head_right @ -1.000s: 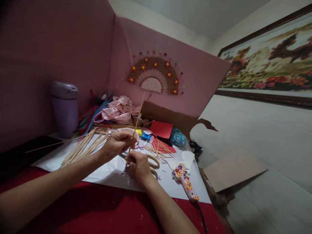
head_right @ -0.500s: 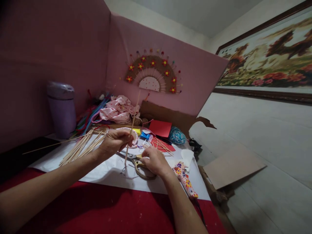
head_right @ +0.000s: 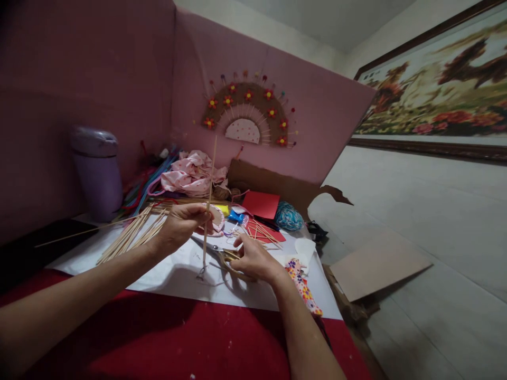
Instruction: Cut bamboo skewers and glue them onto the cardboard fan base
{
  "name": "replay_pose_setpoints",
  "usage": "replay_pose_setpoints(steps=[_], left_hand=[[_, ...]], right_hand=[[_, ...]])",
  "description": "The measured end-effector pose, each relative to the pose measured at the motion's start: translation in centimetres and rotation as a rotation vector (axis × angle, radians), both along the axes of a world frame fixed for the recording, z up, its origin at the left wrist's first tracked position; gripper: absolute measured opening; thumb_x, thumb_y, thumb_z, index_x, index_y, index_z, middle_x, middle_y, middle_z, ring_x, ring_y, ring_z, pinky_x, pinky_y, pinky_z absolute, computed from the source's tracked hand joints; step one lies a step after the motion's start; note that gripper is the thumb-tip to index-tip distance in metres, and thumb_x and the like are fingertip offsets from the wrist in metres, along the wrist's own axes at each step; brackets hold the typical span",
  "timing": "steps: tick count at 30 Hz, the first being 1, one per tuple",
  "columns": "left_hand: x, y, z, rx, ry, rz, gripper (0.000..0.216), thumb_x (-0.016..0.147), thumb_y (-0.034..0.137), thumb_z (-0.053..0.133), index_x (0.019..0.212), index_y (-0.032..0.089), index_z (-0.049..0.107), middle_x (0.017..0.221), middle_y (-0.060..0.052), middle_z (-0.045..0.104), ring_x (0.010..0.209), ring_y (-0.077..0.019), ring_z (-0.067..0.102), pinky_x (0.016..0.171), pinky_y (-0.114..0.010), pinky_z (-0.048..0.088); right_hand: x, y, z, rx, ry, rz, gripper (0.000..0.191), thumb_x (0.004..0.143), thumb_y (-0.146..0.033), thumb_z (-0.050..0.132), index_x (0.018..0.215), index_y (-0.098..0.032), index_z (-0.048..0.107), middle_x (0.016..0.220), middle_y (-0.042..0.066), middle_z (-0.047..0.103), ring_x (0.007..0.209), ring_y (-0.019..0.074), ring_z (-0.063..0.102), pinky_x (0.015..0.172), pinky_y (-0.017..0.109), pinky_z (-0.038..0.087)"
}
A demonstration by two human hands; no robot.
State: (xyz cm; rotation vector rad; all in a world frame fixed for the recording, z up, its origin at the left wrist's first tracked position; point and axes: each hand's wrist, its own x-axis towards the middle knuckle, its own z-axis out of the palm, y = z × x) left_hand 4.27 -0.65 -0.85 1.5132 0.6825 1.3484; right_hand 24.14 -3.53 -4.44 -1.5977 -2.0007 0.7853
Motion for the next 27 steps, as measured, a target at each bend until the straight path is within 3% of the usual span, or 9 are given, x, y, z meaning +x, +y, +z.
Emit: replay_pose_setpoints(steps=[6,9,12,17,21,27], left_hand=[[0.0,-0.1,0.1,0.010,-0.025,0.000,0.021,0.069,0.027,0.060,0.055,0.012,0.058,0.050,-0.001,0.057,0.046,-0.0098,0.054,0.043,-0.021,0.044],[-0.5,0.1,0.3,-0.013,-0.039,0.031,0.023,0.069,0.029,0.062,0.055,0.012,0.058,0.048,-0.001,0.057,0.043,-0.0094,0.053,0.042,-0.021,0.044],[-1.5,0.5,0.6,-0.061,-0.026,0.005,0.023,0.068,0.032,0.064,0.058,0.011,0.058,0.046,-0.001,0.057,0.040,-0.0097,0.052,0.038,-0.020,0.041],[-2.6,1.2,0.6,-0.183,-0.041,-0.069,0.026,0.066,0.034,0.067,0.057,0.013,0.055,0.039,0.003,0.049,0.031,-0.0083,0.044,0.032,-0.019,0.034],[-2.7,1.3,0.6,-0.252,-0.084,-0.109,0.030,0.064,0.033,0.068,0.053,0.013,0.049,0.039,0.007,0.037,0.030,-0.0007,0.024,0.032,-0.016,0.011],[-2.7,1.2,0.7,-0.276,0.031,-0.129,0.025,0.066,0.030,0.063,0.052,0.013,0.052,0.038,0.007,0.031,0.032,-0.0017,0.019,0.035,-0.019,0.006]], right_hand=[[1.2,0.3,0.6,-0.194,0.319,-0.037,0.039,0.063,-0.020,0.068,0.099,-0.016,0.054,0.062,-0.005,0.054,0.046,0.0067,0.047,0.041,0.018,0.030],[1.3,0.3,1.2,-0.197,0.468,-0.098,0.043,0.065,-0.032,0.069,0.102,-0.018,0.053,0.061,-0.005,0.052,0.041,0.0051,0.040,0.037,0.018,0.027],[1.0,0.0,1.6,-0.130,0.580,-0.111,0.039,0.067,-0.045,0.065,0.092,-0.019,0.051,0.058,-0.007,0.045,0.040,0.0056,0.037,0.037,0.019,0.028],[0.0,-0.7,1.8,-0.088,0.564,0.102,0.049,0.061,-0.057,0.066,0.086,-0.020,0.046,0.068,-0.002,0.050,0.052,0.0088,0.042,0.044,0.020,0.034],[-0.8,-0.7,1.3,-0.071,0.515,0.155,0.053,0.059,-0.054,0.072,0.091,-0.021,0.045,0.068,-0.003,0.051,0.053,0.0082,0.041,0.045,0.018,0.030],[-1.4,-0.8,1.2,0.037,0.459,0.148,0.047,0.067,-0.055,0.065,0.092,-0.020,0.048,0.069,-0.001,0.054,0.051,0.0076,0.039,0.043,0.018,0.029]])
